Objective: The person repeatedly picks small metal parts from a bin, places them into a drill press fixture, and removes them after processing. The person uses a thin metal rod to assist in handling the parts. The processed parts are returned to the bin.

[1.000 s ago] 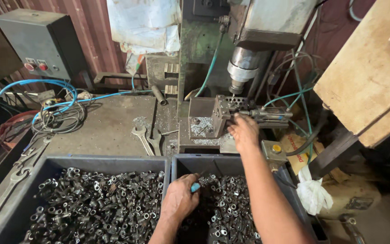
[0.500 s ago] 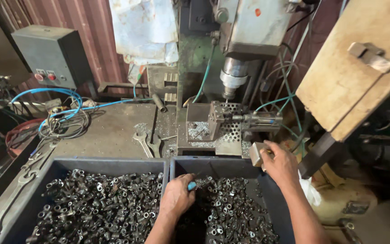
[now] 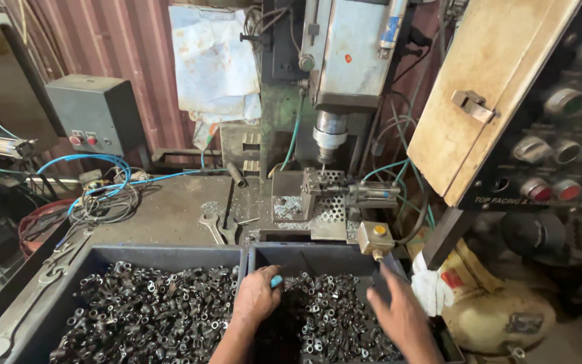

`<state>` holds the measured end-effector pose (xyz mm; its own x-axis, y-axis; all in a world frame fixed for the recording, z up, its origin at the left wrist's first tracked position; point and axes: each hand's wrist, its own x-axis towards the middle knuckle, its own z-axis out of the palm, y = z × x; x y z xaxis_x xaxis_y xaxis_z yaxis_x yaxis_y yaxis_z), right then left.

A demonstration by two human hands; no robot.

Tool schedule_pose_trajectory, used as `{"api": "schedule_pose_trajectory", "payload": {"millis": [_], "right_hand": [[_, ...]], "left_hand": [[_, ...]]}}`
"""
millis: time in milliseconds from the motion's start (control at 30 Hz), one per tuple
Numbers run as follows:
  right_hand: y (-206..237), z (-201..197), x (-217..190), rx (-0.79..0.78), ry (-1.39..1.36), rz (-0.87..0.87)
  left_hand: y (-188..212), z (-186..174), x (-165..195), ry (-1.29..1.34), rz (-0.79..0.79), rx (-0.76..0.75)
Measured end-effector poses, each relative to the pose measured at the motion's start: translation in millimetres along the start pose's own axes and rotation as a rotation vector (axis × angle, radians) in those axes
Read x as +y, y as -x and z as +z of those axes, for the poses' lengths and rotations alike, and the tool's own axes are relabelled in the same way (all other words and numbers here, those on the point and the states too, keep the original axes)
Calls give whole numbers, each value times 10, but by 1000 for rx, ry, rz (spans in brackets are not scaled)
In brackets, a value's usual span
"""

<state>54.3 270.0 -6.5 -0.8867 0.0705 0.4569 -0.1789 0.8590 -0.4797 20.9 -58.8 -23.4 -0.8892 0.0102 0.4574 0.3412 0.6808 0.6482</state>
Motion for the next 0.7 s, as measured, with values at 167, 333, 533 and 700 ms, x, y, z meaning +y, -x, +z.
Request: {"api": "schedule_pose_trajectory", "payload": {"millis": [167,333,533,700], "right_hand": [[641,237,341,20,-228,103],[619,399,506,-15,-410,266],[716,545,808,54,-733,303],[746,592,1038,132,-878,342]], "left_hand": [[1,-218,-120,208,-15,194],[-12,-913,-534,-372,-191,103],[185,-1056,-1406,-844,-235,-322],[360,-704,-1955,-739,-346,-330]]}}
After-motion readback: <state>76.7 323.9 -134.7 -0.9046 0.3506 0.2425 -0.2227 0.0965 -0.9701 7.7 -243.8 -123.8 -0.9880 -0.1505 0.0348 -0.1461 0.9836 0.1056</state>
